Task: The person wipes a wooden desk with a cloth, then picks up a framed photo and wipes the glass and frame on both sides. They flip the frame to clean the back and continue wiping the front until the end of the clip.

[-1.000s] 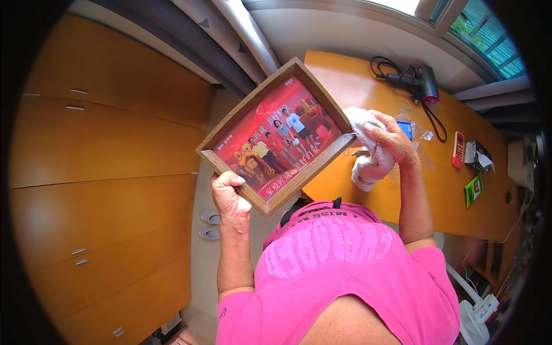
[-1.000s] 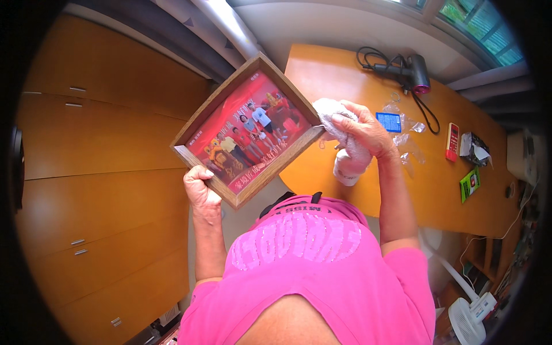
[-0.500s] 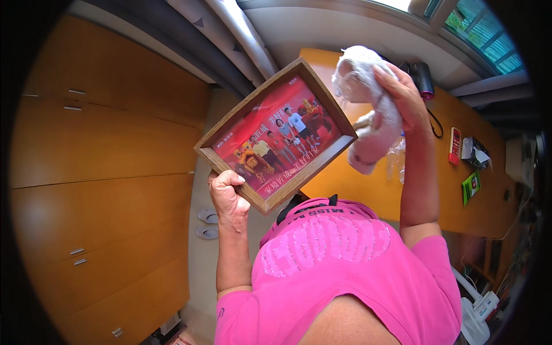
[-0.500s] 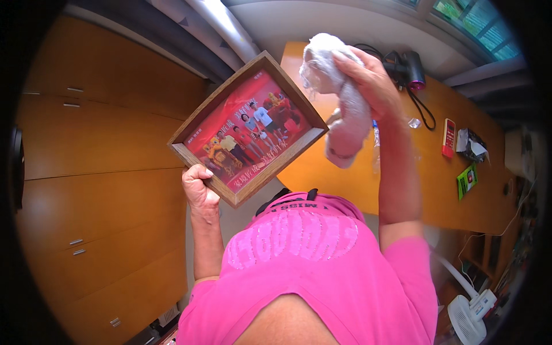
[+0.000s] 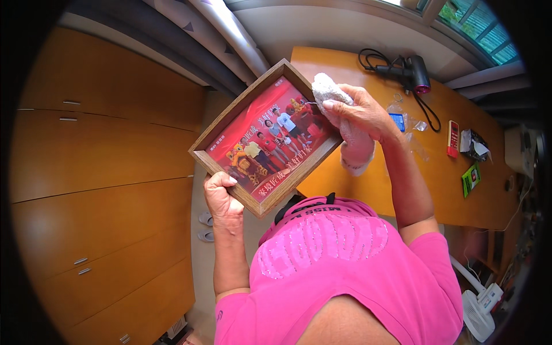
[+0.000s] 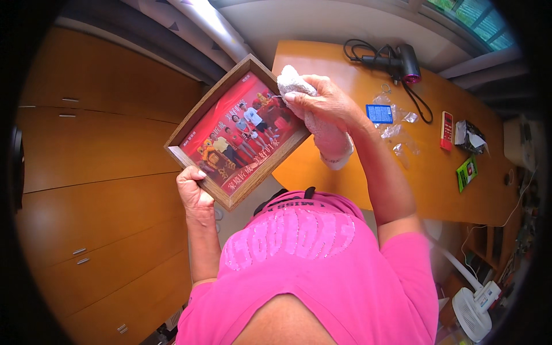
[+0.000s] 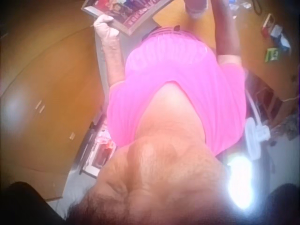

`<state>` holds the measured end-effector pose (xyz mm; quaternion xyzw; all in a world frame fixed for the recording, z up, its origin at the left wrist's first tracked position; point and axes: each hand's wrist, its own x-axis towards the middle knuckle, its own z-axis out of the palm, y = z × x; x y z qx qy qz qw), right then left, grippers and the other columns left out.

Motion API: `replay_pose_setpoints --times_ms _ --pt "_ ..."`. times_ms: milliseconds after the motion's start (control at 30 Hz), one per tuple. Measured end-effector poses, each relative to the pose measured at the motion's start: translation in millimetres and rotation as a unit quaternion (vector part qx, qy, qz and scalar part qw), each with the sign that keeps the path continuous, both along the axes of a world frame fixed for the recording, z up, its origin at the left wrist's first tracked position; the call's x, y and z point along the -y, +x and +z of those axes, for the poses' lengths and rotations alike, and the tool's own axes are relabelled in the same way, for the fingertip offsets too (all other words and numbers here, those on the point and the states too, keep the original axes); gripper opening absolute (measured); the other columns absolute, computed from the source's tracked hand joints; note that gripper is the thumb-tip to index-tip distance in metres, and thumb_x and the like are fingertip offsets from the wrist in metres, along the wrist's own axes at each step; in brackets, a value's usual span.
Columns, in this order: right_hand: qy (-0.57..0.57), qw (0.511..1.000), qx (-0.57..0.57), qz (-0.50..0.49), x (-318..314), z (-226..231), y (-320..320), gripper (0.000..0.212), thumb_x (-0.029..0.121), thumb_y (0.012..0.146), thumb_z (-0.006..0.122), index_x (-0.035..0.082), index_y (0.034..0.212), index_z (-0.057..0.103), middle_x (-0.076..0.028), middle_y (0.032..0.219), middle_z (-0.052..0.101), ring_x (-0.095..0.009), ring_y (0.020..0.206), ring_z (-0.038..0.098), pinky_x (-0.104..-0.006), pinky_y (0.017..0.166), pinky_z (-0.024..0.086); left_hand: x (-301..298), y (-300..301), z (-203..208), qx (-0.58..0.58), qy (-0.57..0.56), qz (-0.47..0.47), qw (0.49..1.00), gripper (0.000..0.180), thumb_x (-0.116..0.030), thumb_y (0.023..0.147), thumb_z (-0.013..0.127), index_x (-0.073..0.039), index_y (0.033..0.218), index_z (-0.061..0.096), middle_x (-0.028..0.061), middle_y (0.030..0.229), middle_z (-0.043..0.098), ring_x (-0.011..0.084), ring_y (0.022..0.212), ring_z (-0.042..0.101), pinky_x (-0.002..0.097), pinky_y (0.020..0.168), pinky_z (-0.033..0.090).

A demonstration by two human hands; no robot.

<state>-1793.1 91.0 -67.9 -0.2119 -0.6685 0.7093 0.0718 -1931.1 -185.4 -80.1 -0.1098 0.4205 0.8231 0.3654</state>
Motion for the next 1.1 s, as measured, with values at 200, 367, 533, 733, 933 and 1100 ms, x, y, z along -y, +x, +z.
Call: replay_pose_setpoints --times_ms 200,367,533,733,933,1100 --pt "-0.026 1.000 0.013 -0.006 -2 -11 19 0.035 0.029 0.083 0.063 0.002 0.104 0.057 -0.003 0.084 0.059 -0.009 0.073 0.055 -0.0240 0.064 0.047 1 -1 -10 -0.019 -0.032 0.035 0.999 0.021 0.007 0.055 0.043 0.000 0.072 0.052 0.0064 0.076 0.055 0.0212 0.071 0.056 0.0351 0.073 0.050" --pt "-0.137 0.979 -0.041 -0.144 -3 -45 40 0.027 0.022 0.088 0.055 -0.002 0.102 0.056 -0.008 0.084 0.062 -0.015 0.068 0.060 -0.0276 0.058 0.051 -5 10 -21 -0.030 -0.019 0.067 0.997 0.014 0.005 0.055 0.044 -0.008 0.051 0.039 0.0026 0.063 0.046 0.0178 0.063 0.050 0.0327 0.070 0.049" --pt "-0.300 0.905 -0.130 -0.272 16 -57 23 0.029 0.020 0.093 0.045 -0.001 0.113 0.051 -0.011 0.097 0.061 -0.021 0.084 0.062 -0.0341 0.072 0.053 -10 16 -28 -0.021 0.002 0.099 0.995 0.016 0.004 0.055 0.045 -0.009 0.051 0.037 0.0008 0.059 0.041 0.0151 0.060 0.045 0.0279 0.068 0.044" --pt "-0.345 0.868 -0.187 -0.303 52 -48 -3 0.026 0.020 0.093 0.046 0.002 0.111 0.050 -0.007 0.094 0.059 -0.017 0.079 0.061 -0.0304 0.068 0.053 -13 23 -37 -0.044 -0.033 0.141 0.988 0.019 0.004 0.055 0.047 -0.010 0.050 0.035 -0.0023 0.057 0.037 0.0121 0.057 0.039 0.0233 0.063 0.037" --pt "-0.332 0.883 -0.180 -0.279 45 -64 1 0.025 0.019 0.094 0.044 0.001 0.112 0.049 -0.009 0.098 0.059 -0.016 0.083 0.060 -0.0311 0.071 0.053 -17 29 -23 -0.062 -0.053 0.182 0.980 0.013 0.005 0.053 0.047 -0.006 0.057 0.042 -0.0004 0.064 0.042 0.0140 0.062 0.044 0.0247 0.066 0.040" --pt "-0.252 0.892 -0.145 -0.347 42 -68 6 0.019 0.015 0.092 0.047 0.004 0.107 0.051 -0.007 0.095 0.058 -0.016 0.081 0.060 -0.0292 0.067 0.052 -15 27 -37 -0.152 -0.076 0.206 0.964 0.016 0.007 0.054 0.045 -0.005 0.064 0.045 0.0006 0.067 0.045 0.0148 0.066 0.046 0.0252 0.073 0.042"
